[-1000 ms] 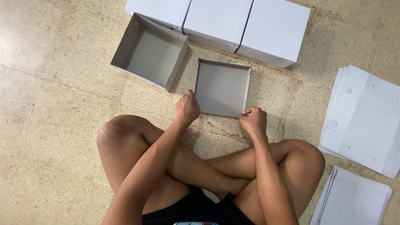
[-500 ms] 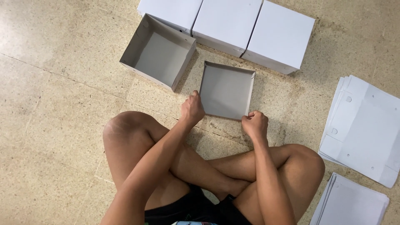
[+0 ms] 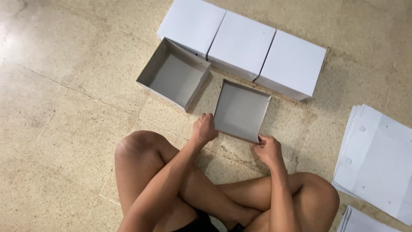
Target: Assembling white cardboard boxes from flat sheets and stacking them while sitting on the floor.
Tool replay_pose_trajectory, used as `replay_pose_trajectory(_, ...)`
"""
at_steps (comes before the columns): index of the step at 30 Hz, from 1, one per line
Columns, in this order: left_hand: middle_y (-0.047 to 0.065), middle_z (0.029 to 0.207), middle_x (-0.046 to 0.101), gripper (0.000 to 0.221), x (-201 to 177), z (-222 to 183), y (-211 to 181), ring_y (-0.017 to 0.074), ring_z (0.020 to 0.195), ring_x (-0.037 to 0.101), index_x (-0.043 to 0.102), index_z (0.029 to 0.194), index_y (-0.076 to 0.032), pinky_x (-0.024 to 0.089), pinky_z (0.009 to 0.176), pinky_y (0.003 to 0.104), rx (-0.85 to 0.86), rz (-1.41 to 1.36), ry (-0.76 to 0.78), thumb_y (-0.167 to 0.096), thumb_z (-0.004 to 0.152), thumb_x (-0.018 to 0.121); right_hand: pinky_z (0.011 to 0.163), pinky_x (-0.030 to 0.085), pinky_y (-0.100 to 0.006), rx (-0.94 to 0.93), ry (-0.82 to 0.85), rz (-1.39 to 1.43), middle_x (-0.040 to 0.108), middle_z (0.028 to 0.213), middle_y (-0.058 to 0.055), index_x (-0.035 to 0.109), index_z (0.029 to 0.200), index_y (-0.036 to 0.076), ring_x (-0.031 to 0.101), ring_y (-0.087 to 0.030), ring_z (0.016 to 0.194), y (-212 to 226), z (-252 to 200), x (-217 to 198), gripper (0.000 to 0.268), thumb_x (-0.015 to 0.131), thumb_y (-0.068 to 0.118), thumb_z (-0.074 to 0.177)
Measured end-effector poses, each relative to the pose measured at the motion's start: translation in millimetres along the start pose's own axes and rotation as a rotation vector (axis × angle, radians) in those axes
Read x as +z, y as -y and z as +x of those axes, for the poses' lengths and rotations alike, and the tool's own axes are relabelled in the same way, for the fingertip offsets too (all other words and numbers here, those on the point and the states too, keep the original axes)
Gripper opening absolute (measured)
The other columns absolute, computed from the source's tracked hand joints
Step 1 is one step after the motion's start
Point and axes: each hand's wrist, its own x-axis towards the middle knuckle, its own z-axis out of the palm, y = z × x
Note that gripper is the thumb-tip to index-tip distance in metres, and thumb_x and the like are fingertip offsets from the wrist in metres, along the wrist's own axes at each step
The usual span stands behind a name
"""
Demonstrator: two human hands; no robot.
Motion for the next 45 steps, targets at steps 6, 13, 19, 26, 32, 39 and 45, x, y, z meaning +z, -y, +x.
replay_pose_trajectory(6,0.019,0.09,0.065,0.012,30,18,15,0.0401,0.081,0.074,0.072,0.089,0.003,0.06,0.073,0.049,0.115,0.166,-0.066,0.001,0.079,0.066,0.081,0.061,-0.054,-0.09,-0.047,-0.06,0.067,0.111,-0.037,0.068,0.122,-0.009,0.067,-0.054,0.098,-33,23,11,0.042,0.077,0.006,0.085)
replay_pose_trajectory(13,0.016,0.088,0.067,0.01,31,21,14,0.0369,0.077,0.076,0.073,0.083,-0.001,0.06,0.07,0.046,0.166,0.244,-0.122,0.001,0.081,0.063,0.076,0.064,-0.053,-0.146,-0.097,-0.093,0.07,0.106,-0.033,0.071,0.118,-0.007,0.069,-0.051,0.094,-50,32,19,0.036,0.077,0.012,0.089)
replay_pose_trajectory(19,0.019,0.086,0.067,0.008,31,18,16,0.04,0.077,0.075,0.072,0.083,0.003,0.06,0.068,0.048,0.126,0.178,-0.116,0.003,0.078,0.067,0.08,0.061,-0.045,-0.038,-0.175,0.084,0.074,0.099,-0.028,0.07,0.12,-0.005,0.071,-0.043,0.094,-59,31,24,0.046,0.083,0.011,0.079)
replay_pose_trajectory(26,0.02,0.083,0.068,0.011,45,25,22,0.0395,0.077,0.074,0.072,0.085,0.004,0.06,0.067,0.049,0.085,0.131,-0.073,0.0,0.076,0.067,0.088,0.06,-0.044,-0.008,-0.16,0.112,0.07,0.114,-0.032,0.067,0.124,-0.008,0.071,-0.04,0.103,-52,23,23,0.054,0.081,0.004,0.074)
replay_pose_trajectory(32,0.001,0.067,0.041,0.015,-46,-19,-30,0.0108,0.055,0.035,0.049,0.069,-0.007,0.031,0.039,0.025,-0.074,-0.049,0.144,-0.004,0.07,0.063,0.086,0.056,-0.034,0.221,-0.112,0.042,0.078,0.104,-0.008,0.074,0.115,0.007,0.071,-0.021,0.097,-11,13,11,0.037,0.073,0.03,0.085)
replay_pose_trajectory(39,-0.001,0.058,0.049,0.018,-1,8,-4,0.009,0.048,0.041,0.056,0.074,-0.005,0.033,0.036,0.023,-0.047,0.069,0.012,0.012,0.075,0.051,0.07,0.057,-0.034,0.329,-0.067,-0.032,0.077,0.096,-0.011,0.073,0.103,0.005,0.071,-0.023,0.082,-12,18,15,0.023,0.074,0.018,0.084)
replay_pose_trajectory(45,-0.003,0.06,0.047,0.019,12,16,5,0.0068,0.049,0.034,0.057,0.082,-0.007,0.03,0.037,0.021,-0.147,0.239,0.08,0.011,0.083,0.052,0.079,0.058,-0.031,0.396,0.011,-0.079,0.081,0.08,-0.007,0.073,0.1,0.006,0.076,-0.015,0.076,3,10,13,0.018,0.073,0.019,0.088)
